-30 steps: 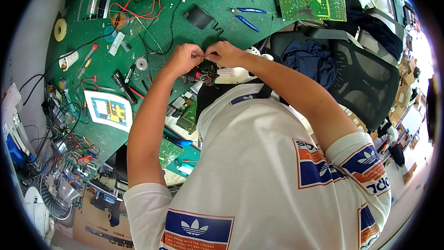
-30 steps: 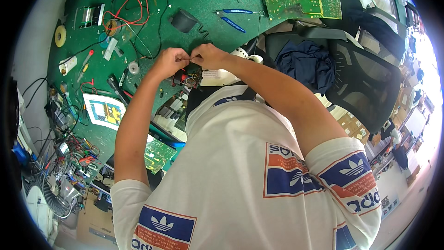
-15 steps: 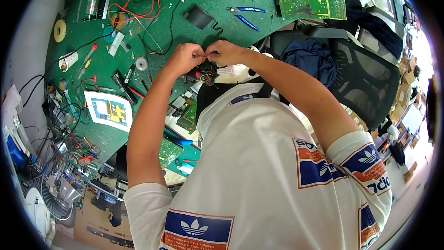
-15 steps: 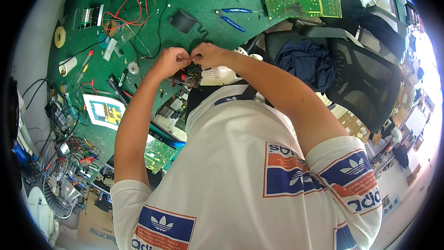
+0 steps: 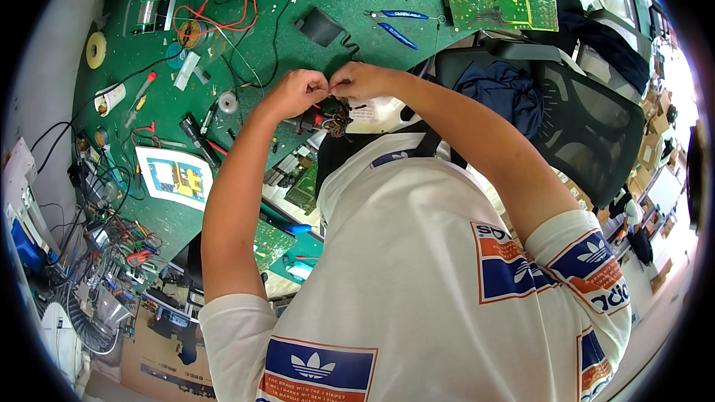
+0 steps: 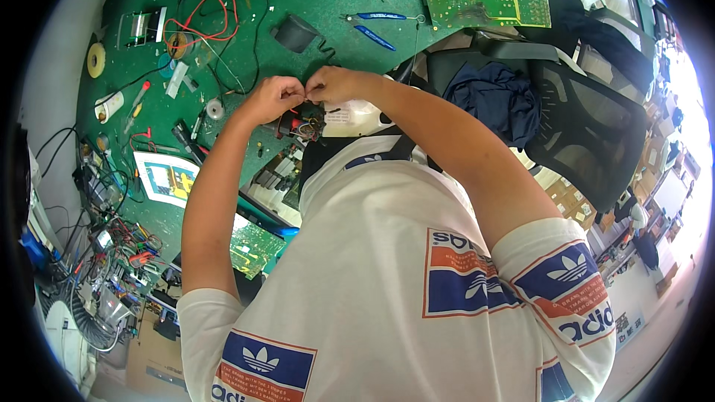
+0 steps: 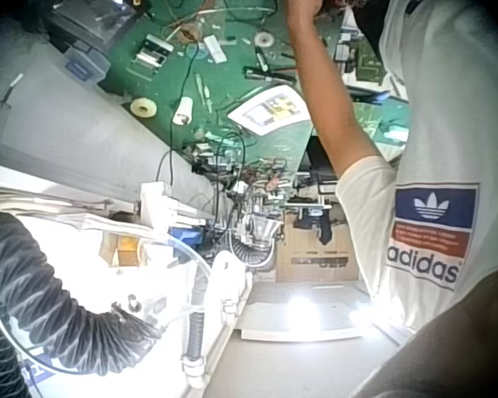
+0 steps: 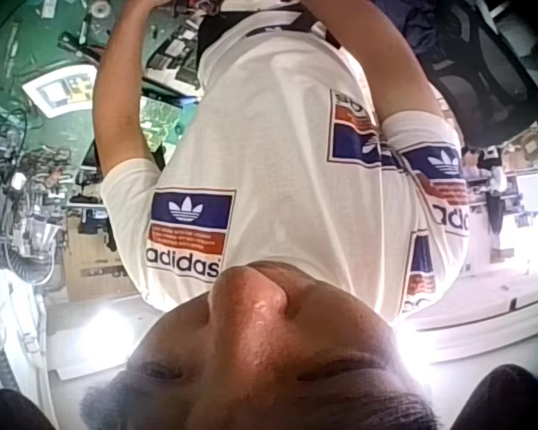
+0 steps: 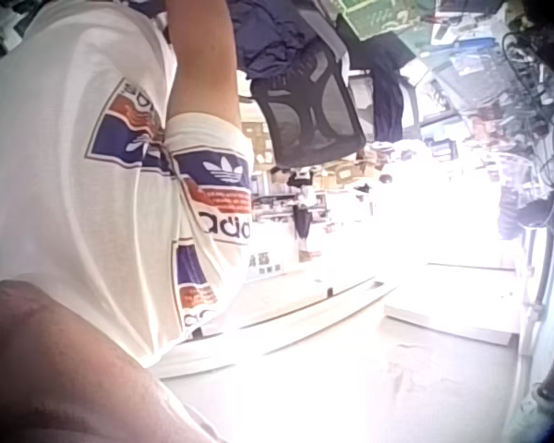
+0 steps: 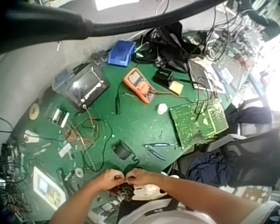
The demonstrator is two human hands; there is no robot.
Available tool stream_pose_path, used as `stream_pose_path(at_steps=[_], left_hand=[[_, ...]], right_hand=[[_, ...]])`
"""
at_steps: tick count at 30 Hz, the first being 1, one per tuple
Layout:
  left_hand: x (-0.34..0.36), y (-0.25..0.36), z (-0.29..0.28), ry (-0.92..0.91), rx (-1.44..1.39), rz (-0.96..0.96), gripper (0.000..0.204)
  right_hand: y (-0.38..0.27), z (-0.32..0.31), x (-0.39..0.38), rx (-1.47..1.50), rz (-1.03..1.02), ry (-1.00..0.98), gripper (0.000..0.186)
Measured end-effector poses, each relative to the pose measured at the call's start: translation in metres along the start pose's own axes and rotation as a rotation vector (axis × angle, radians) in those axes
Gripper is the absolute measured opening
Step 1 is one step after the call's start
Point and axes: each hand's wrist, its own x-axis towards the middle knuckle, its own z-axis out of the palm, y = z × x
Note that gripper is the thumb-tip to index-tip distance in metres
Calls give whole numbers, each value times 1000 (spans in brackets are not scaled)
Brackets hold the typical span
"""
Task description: The person connects wires to a circuit board and uses a soldering iron to secure connections on an electronic device.
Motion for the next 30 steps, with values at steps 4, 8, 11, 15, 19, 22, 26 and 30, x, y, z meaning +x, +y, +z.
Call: stream_pose_path(at_steps=[4,8,11,15,19,22,26,30], left_hand=[[0,-3,1,-3,-18,-12,9],[0,-3,0,-1,-7,-17,9],[1,0,0,-6,12,-33,10],[3,-6,2,-19,38,-101,14],[17,-25,1,-109,-82,-290,20],[28,-15,-5,-223,-45,-412,18],[34,-9,-8,-290,-2,-482,18],[22,-11,-7,-127,2,-194,16]], right_hand=[[2,0,1,39,18,2,23],[1,0,3,57,68,-5,24],[2,2,3,43,58,24,23],[-2,10,1,-76,35,95,25],[-11,17,-3,-161,-57,194,21],[-4,25,-3,-233,-154,307,17],[-1,31,-4,-251,-225,387,13],[2,31,-3,-208,-222,396,12]])
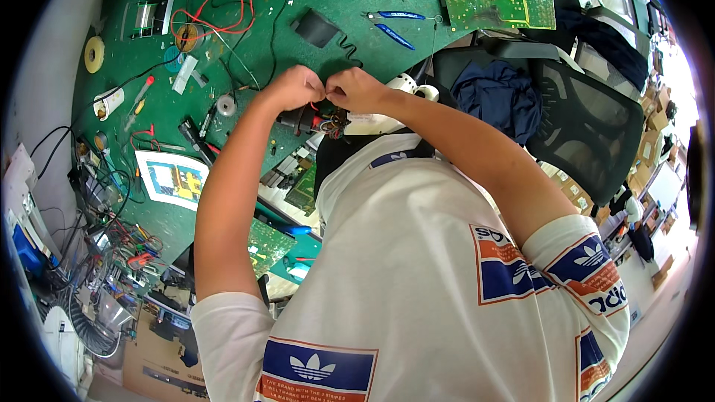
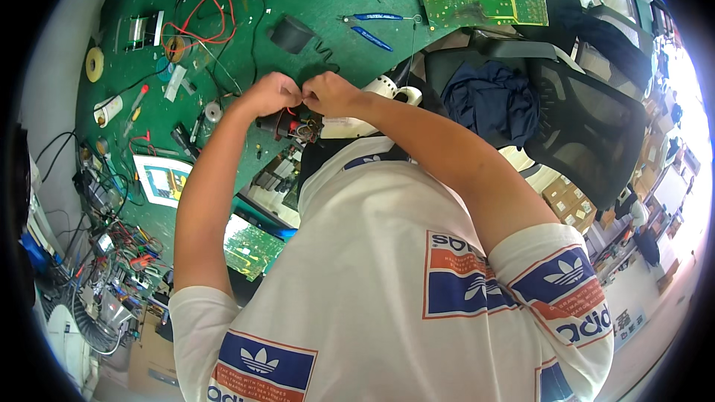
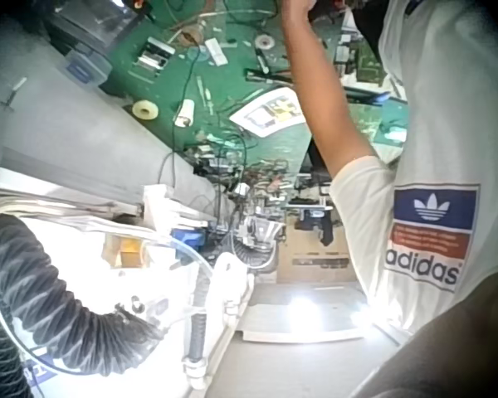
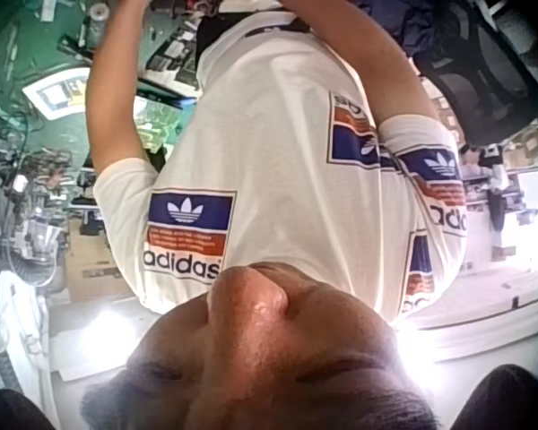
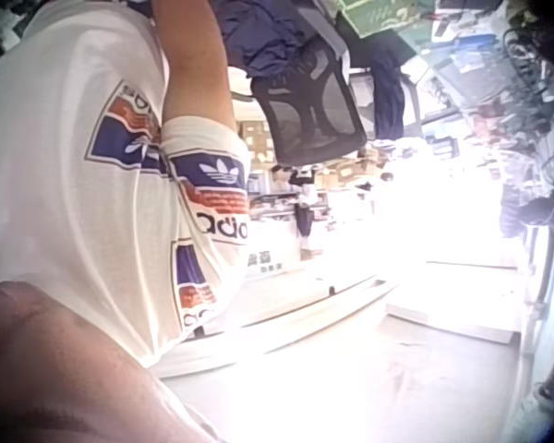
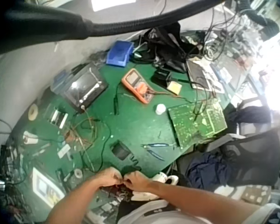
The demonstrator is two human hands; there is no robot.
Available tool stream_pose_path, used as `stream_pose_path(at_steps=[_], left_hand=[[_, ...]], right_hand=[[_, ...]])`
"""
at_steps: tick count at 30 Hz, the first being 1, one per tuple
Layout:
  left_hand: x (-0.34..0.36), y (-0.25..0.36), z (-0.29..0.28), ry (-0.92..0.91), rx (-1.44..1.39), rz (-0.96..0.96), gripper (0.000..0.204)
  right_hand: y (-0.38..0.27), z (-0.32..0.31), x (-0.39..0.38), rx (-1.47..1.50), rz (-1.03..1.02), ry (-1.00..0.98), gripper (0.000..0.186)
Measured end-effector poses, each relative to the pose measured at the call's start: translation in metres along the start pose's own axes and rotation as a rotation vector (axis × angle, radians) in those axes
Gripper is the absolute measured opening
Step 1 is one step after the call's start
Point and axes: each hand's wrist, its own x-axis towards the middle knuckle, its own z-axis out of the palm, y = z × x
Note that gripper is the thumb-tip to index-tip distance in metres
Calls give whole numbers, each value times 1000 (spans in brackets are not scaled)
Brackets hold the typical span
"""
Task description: The person connects wires to a circuit board and uses a soldering iron to secure connections on an electronic device.
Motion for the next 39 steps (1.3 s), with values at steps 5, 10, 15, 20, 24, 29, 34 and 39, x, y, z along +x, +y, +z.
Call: stream_pose_path(at_steps=[5,10,15,20,24,29,34,39], left_hand=[[-32,23,20,299,179,270,17],[-34,22,32,471,573,507,10],[-35,23,29,416,720,522,9],[-35,23,28,395,818,570,13],[-32,22,27,374,784,535,14],[-19,12,26,308,533,431,7],[-20,17,21,249,377,369,2],[-19,11,15,146,196,252,5]], right_hand=[[6,2,-2,57,-1,35,14],[4,0,-2,47,59,-11,17],[2,-3,-2,45,66,-52,17],[1,-5,-1,34,98,-68,18],[5,1,-2,-5,65,-30,16],[5,5,-2,22,-8,14,15],[12,10,-3,19,-47,56,13],[7,10,-3,-6,-73,52,12]])
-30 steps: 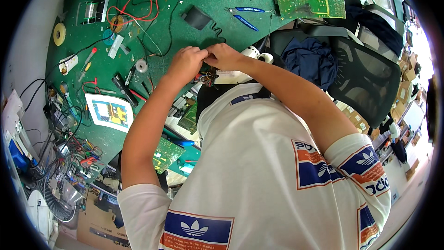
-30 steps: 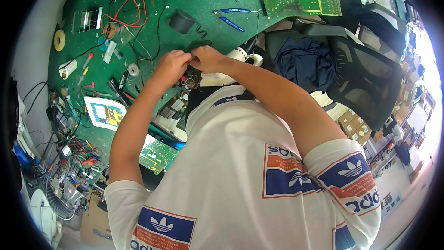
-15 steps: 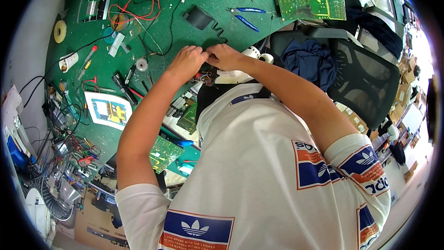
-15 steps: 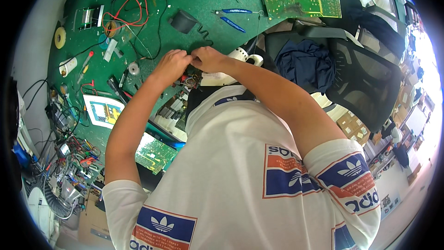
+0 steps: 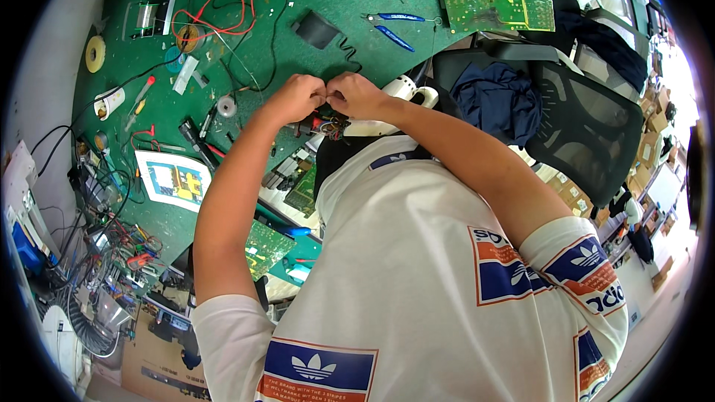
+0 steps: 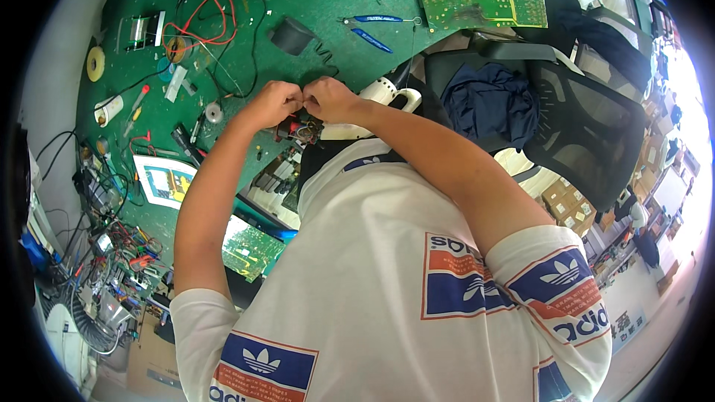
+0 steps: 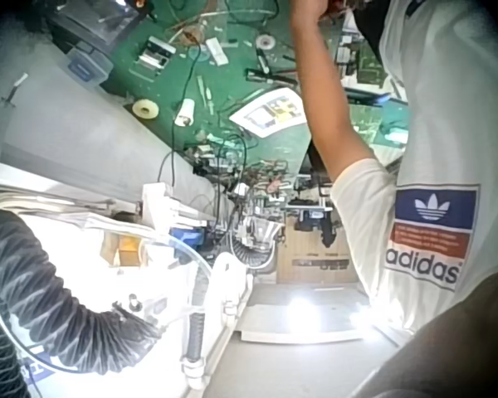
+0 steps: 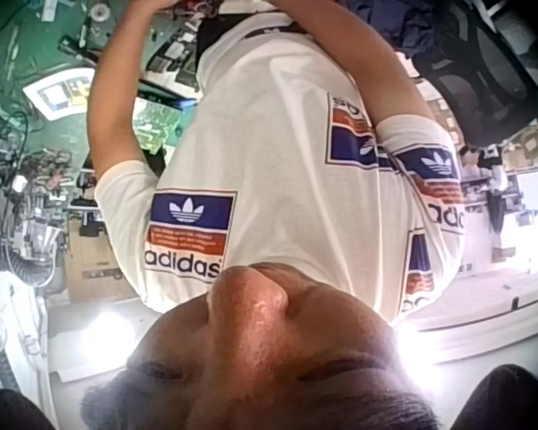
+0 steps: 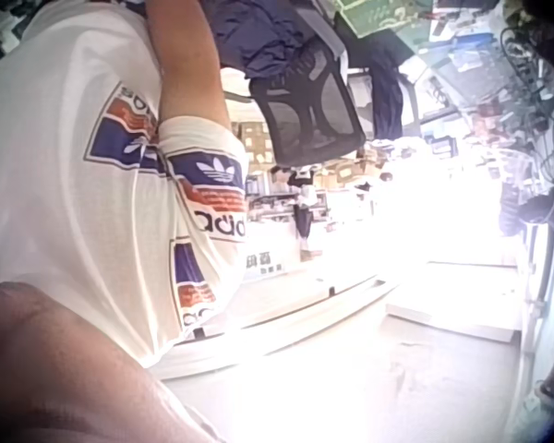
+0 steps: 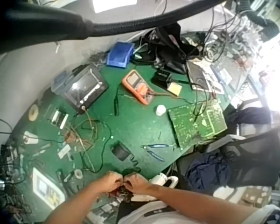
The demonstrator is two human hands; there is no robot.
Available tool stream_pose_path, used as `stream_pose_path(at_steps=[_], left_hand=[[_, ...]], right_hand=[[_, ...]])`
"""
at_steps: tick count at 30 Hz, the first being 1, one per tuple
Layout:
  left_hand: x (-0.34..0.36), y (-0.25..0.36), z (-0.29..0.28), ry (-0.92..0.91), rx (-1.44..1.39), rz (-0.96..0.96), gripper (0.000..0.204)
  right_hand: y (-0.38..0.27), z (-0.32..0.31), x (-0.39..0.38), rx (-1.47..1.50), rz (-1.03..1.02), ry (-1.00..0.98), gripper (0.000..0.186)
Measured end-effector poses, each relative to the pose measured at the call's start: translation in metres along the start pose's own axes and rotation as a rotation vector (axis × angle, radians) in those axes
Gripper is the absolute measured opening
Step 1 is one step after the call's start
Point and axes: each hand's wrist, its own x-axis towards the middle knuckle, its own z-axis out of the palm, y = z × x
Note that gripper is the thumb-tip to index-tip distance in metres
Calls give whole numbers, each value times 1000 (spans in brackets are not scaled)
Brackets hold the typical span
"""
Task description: The person connects wires to a circuit board and uses a soldering iron to secure connections on an electronic device.
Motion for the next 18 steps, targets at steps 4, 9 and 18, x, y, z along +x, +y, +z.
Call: stream_pose_path(at_steps=[4,9,18], left_hand=[[-1,3,-5,-37,-95,-106,9],[-5,9,-6,4,-32,-61,11],[-6,13,-2,80,75,42,11]], right_hand=[[0,-2,-1,-1,19,-2,12],[2,-7,1,31,-3,-35,13],[4,-19,9,26,118,-209,19]])
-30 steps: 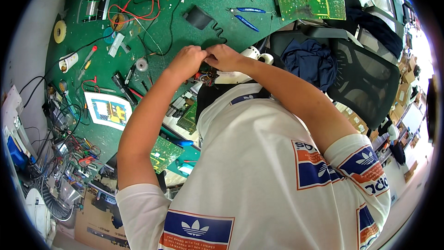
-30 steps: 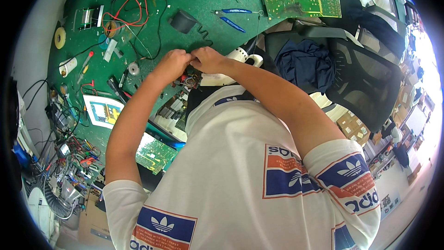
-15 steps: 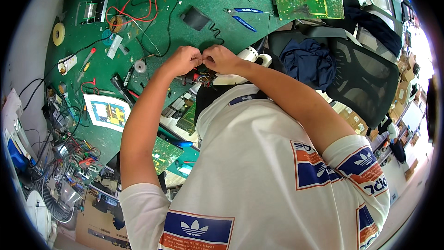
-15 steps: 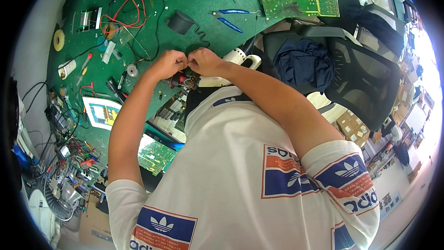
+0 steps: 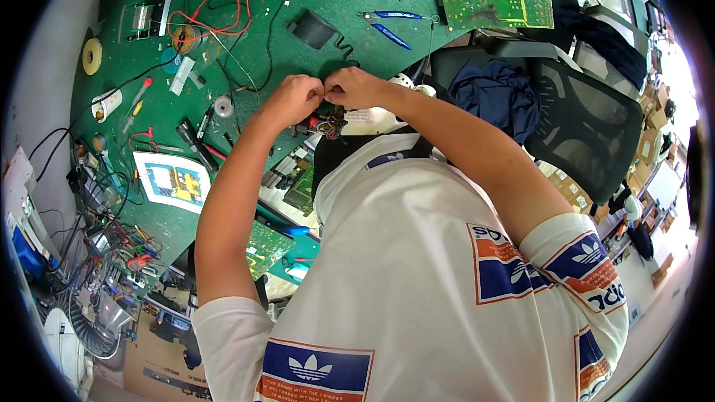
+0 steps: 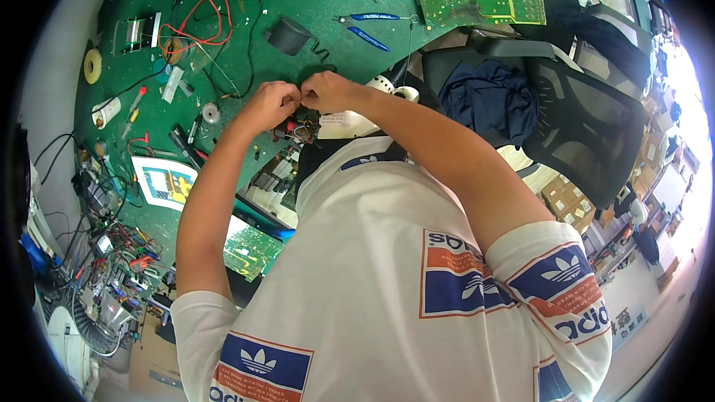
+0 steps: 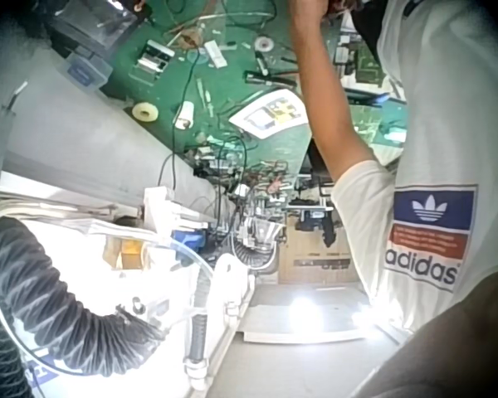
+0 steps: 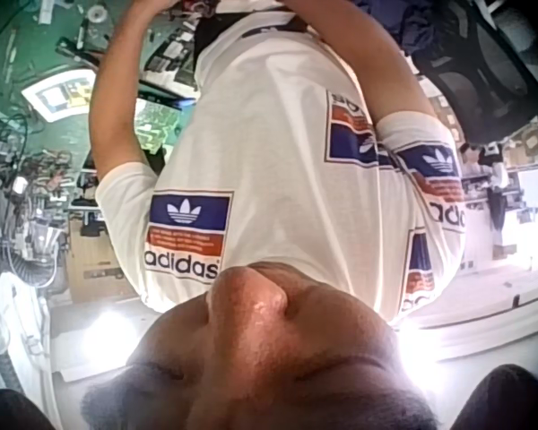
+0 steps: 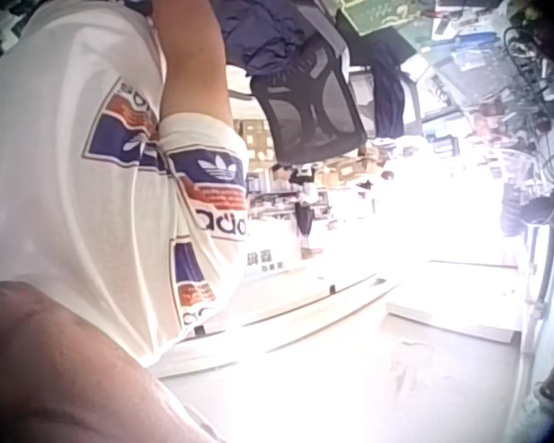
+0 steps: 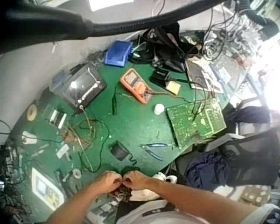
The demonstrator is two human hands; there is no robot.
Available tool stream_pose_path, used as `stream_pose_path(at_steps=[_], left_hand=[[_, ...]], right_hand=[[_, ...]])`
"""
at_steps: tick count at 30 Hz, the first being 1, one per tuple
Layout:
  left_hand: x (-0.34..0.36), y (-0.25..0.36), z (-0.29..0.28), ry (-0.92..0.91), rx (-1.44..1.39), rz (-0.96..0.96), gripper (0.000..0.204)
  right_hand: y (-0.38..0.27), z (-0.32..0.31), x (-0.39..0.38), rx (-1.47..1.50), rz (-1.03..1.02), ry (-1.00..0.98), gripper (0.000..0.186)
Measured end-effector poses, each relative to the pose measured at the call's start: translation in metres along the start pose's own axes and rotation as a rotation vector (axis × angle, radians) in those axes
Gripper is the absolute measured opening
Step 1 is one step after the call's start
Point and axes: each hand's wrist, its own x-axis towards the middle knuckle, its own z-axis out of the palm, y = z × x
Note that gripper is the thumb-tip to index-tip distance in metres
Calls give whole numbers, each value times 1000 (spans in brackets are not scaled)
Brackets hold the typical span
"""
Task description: The person connects wires to a circuit board and uses a soldering iron to secure connections on an electronic device.
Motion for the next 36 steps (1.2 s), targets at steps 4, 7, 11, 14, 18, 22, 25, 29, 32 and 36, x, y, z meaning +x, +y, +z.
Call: stream_pose_path(at_steps=[4,7,11,14,18,22,25,29,32,36], left_hand=[[-1,-1,1,-3,17,1,8],[-1,-5,3,12,23,18,9],[-1,-8,4,21,10,-9,9],[-3,-7,4,25,-34,-62,10],[-4,-5,3,22,-66,-97,11],[-4,-6,5,51,-95,-76,12],[-4,-7,5,47,-116,-87,13],[-4,-4,4,48,-88,-84,14],[-4,-2,4,53,-68,-65,15],[-6,-2,6,76,-41,-38,15]], right_hand=[[-3,-6,4,-7,97,-104,21],[-2,-10,6,-29,105,-116,21],[-2,-10,6,-52,105,-103,22],[-10,-12,4,-31,119,-106,21],[-15,-13,5,-14,148,-96,21],[-9,-8,7,-47,132,-76,22],[-10,-6,9,-76,142,-69,22],[-9,-1,8,-86,141,-29,23],[-9,0,8,-77,154,-23,25],[-9,0,6,-50,157,-7,26]])
